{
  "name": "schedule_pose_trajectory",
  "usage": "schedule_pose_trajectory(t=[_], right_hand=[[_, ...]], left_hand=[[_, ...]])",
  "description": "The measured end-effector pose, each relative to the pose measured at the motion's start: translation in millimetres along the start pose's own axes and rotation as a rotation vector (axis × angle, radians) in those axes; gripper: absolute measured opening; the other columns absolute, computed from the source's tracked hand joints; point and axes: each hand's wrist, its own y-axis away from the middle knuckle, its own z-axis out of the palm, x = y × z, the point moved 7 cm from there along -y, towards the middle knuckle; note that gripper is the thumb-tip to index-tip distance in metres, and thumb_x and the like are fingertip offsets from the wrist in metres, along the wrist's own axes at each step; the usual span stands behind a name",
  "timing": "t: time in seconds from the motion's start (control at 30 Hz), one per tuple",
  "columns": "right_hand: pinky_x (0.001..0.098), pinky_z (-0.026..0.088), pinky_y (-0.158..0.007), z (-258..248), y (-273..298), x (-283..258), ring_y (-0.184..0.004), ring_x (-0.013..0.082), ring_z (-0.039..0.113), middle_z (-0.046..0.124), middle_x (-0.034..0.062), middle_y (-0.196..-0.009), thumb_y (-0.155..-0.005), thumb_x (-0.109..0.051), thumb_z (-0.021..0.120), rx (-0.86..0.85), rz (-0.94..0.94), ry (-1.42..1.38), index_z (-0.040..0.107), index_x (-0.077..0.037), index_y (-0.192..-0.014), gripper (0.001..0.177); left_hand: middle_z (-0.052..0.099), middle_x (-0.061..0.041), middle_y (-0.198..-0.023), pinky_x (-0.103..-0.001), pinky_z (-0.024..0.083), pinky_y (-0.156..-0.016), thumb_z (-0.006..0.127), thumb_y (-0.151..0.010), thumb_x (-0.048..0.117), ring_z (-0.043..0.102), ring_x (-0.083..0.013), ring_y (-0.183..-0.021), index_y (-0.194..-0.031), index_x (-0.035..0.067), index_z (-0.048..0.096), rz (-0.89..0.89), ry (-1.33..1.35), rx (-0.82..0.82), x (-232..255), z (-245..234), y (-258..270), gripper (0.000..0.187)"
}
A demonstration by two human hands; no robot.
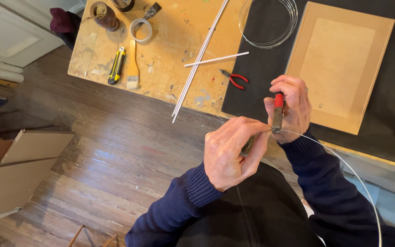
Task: Preparing a frame by cutting wire and attaching hardware.
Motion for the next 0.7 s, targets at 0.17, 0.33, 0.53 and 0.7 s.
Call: schedule_pose_trajectory(t=[0.17, 0.33, 0.53, 0.7], right_hand=[[0.0415, 0.052, -0.087, 0.6, 0.9, 0.5, -0.106, 0.0326, 0.061, 0.06, 0.0145, -0.123, -0.107, -0.016, 0.07, 0.006, -0.005, -0.005, 0.051, -0.009, -0.121, 0.024], [0.0404, 0.051, -0.084, 2.1, -0.9, -4.4, -0.098, 0.0304, 0.062, 0.061, 0.0124, -0.118, -0.106, -0.017, 0.073, 0.024, -0.009, 0.006, 0.054, -0.009, -0.117, 0.023], [0.0335, 0.05, -0.064, 6.2, -3.9, -2.5, -0.076, 0.0222, 0.06, 0.062, 0.0122, -0.108, -0.098, -0.017, 0.084, 0.029, 0.077, -0.026, 0.059, -0.008, -0.105, 0.027], [0.037, 0.053, -0.078, 1.4, -4.5, -10.8, -0.092, 0.0271, 0.064, 0.062, 0.0106, -0.113, -0.104, -0.014, 0.079, 0.052, -0.003, 0.017, 0.059, -0.009, -0.112, 0.022]], left_hand=[[0.071, -0.006, -0.098, -0.029, 0.055, -0.065, 0.078, -0.089, -0.006, 0.07, -0.0221, -0.084, -0.107, 0.005, 0.065, -0.007, 0.008, 0.005, 0.0, 0.2, 1.5, 0.025], [0.071, -0.006, -0.1, -0.029, 0.055, -0.066, 0.078, -0.09, -0.007, 0.07, -0.0221, -0.086, -0.109, 0.005, 0.065, 0.01, 0.021, 0.016, 2.5, -1.0, 4.2, 0.026], [0.071, -0.009, -0.104, -0.03, 0.058, -0.071, 0.077, -0.091, -0.009, 0.072, -0.0244, -0.092, -0.112, 0.003, 0.063, 0.086, 0.02, 0.04, 6.9, -1.9, 5.6, 0.027], [0.071, -0.009, -0.104, -0.03, 0.058, -0.072, 0.077, -0.09, -0.009, 0.072, -0.0247, -0.091, -0.111, 0.003, 0.063, 0.068, 0.029, 0.029, 4.6, -1.7, 7.4, 0.028]])
